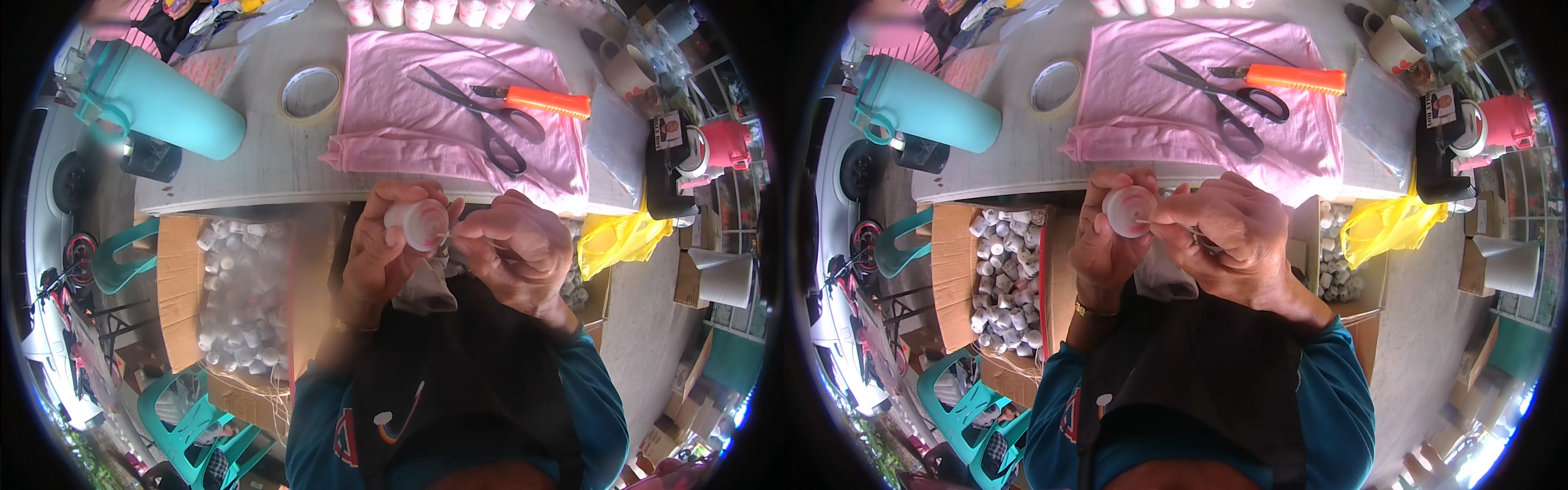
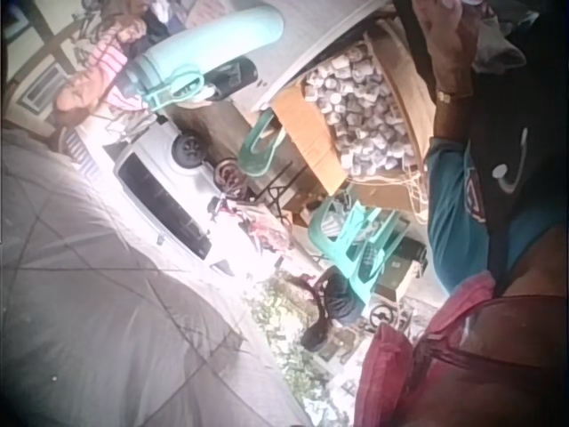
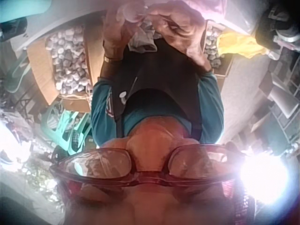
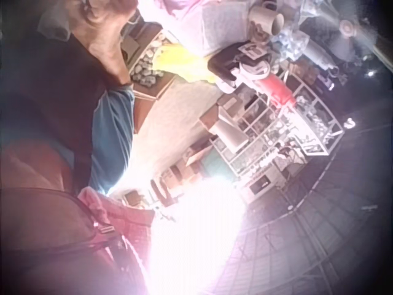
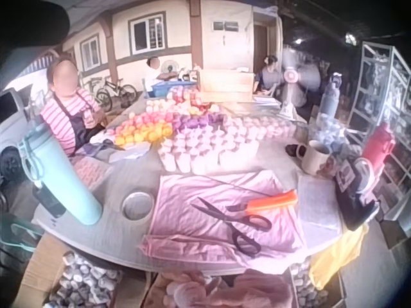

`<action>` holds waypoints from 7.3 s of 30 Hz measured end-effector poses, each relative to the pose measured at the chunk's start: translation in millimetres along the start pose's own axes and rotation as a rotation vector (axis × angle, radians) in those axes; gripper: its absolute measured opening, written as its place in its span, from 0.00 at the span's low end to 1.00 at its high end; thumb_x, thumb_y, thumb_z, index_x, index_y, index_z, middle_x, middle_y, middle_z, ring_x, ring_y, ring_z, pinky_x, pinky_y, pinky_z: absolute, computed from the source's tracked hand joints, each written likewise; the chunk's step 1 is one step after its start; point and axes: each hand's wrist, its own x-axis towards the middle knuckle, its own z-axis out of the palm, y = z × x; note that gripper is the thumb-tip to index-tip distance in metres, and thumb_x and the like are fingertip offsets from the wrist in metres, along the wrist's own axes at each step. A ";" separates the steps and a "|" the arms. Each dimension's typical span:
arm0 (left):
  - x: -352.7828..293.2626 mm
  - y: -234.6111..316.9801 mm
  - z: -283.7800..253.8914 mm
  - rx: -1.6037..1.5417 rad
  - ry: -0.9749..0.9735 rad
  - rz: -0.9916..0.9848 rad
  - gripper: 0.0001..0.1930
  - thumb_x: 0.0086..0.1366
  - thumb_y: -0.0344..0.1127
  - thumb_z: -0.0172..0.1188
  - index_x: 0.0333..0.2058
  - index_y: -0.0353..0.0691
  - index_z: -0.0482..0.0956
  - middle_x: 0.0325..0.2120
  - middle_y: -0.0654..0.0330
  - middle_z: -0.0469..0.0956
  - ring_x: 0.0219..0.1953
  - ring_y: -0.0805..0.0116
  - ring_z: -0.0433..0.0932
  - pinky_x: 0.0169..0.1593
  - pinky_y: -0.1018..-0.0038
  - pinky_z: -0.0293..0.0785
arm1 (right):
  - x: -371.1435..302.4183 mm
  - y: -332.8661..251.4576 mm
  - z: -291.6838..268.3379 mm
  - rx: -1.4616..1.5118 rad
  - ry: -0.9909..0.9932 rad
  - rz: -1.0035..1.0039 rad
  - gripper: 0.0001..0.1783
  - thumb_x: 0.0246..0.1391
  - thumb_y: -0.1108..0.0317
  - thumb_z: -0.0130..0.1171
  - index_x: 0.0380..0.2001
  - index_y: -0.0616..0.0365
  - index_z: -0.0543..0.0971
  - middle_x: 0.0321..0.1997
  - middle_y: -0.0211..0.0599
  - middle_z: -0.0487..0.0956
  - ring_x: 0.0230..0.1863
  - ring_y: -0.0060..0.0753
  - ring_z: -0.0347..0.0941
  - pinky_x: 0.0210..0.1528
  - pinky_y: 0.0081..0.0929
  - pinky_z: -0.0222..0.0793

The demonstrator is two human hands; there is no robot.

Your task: The person assembles small white candles by inserting wicks, trimming excess wick with scissors, and wrapping each candle in a thin cloth. Finished candles are placed into a cardboard box. The person repeats this process for multiple candles.

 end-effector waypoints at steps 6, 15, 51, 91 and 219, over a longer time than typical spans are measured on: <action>-1.4 -0.9 -1.1 0.022 0.018 0.009 0.24 0.62 0.41 0.61 0.51 0.35 0.67 0.51 0.50 0.68 0.57 0.60 0.69 0.67 0.60 0.58 | 0.6 -0.1 1.8 -0.188 -0.002 -0.039 0.16 0.38 0.80 0.69 0.33 0.55 0.78 0.19 0.30 0.74 0.16 0.30 0.69 0.23 0.26 0.63; -3.4 -3.0 -0.7 0.135 0.114 0.040 0.25 0.59 0.38 0.64 0.52 0.36 0.66 0.49 0.47 0.69 0.53 0.59 0.71 0.69 0.48 0.49 | -1.8 1.4 0.4 -0.276 -0.040 -0.076 0.15 0.37 0.79 0.69 0.31 0.56 0.78 0.17 0.31 0.71 0.16 0.31 0.68 0.21 0.28 0.59; -2.4 6.8 -3.3 0.397 0.100 0.081 0.36 0.52 0.22 0.66 0.60 0.41 0.60 0.46 0.53 0.73 0.46 0.67 0.74 0.50 0.71 0.71 | -23.7 12.8 -16.4 0.080 -0.216 0.473 0.08 0.47 0.79 0.66 0.32 0.63 0.79 0.30 0.41 0.81 0.32 0.37 0.80 0.34 0.28 0.73; -6.2 -1.2 51.4 0.472 0.177 -0.361 0.58 0.35 0.34 0.50 0.70 0.50 0.35 0.40 0.55 0.73 0.32 0.70 0.74 0.37 0.76 0.73 | -23.4 26.8 -3.9 0.286 -0.398 0.305 0.06 0.55 0.72 0.58 0.34 0.62 0.76 0.36 0.40 0.73 0.31 0.38 0.81 0.28 0.30 0.78; -0.3 7.1 38.8 1.044 0.170 0.138 0.04 0.59 0.21 0.59 0.33 0.34 0.80 0.31 0.60 0.81 0.35 0.68 0.80 0.65 0.53 0.54 | -20.0 9.0 -2.3 0.421 0.035 0.269 0.16 0.46 0.82 0.54 0.41 0.64 0.75 0.40 0.43 0.76 0.36 0.32 0.76 0.40 0.27 0.72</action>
